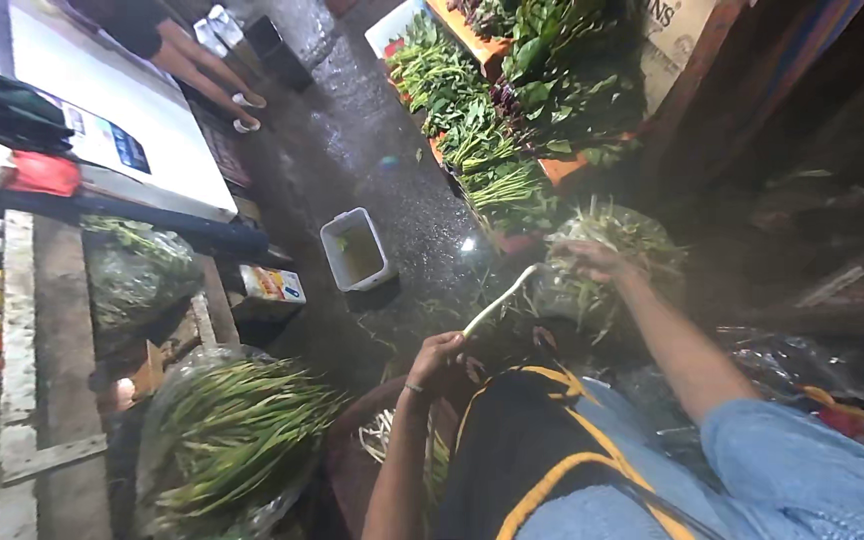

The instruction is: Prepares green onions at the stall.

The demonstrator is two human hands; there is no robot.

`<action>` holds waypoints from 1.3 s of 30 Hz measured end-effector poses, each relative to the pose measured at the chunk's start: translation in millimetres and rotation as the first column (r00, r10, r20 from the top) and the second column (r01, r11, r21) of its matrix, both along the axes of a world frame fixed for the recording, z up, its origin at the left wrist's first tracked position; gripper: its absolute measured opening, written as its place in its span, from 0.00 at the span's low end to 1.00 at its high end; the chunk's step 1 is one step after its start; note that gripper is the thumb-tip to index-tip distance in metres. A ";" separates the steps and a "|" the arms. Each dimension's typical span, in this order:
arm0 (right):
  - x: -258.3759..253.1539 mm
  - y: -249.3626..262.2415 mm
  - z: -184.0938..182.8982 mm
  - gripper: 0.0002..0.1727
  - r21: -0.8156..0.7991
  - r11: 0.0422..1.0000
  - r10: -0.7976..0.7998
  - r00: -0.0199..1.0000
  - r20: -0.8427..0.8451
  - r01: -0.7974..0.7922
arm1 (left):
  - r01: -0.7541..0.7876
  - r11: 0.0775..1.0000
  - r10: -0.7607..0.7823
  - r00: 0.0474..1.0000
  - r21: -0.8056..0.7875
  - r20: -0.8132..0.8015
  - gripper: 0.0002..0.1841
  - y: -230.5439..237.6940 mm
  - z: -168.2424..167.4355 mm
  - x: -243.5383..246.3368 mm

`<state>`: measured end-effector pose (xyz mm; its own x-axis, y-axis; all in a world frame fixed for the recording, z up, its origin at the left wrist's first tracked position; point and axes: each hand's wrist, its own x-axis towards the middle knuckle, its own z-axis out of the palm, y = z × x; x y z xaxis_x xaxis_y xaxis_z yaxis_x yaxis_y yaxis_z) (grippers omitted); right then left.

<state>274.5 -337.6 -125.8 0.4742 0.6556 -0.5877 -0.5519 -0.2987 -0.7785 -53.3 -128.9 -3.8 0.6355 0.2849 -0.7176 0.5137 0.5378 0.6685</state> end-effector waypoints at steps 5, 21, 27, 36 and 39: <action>-38.0 30.3 46.1 0.14 -0.050 0.929 0.367 0.895 0.254 -0.367 | 0.124 0.987 -0.122 0.992 0.101 -0.030 0.11 15.1 -4.0 11.5; 63.2 -18.7 -5.8 0.13 -0.610 0.786 0.578 0.474 0.664 -0.105 | -0.034 0.816 0.025 0.999 0.577 0.023 0.10 66.4 16.2 -42.3; 75.1 -24.8 -36.0 0.22 -0.832 0.537 0.742 0.548 0.386 -0.141 | -0.580 0.640 0.486 0.814 0.505 0.318 0.12 80.9 17.6 -52.5; 70.8 -37.1 -44.7 0.23 -0.782 0.623 0.683 0.500 0.533 -0.017 | -0.960 0.276 0.866 0.272 0.052 0.419 0.13 54.7 -17.0 -71.4; 72.2 -40.7 -51.5 0.26 -0.885 0.444 0.781 0.546 0.303 -0.144 | -0.977 0.213 0.900 0.190 -0.016 0.393 0.12 44.6 -24.5 -78.8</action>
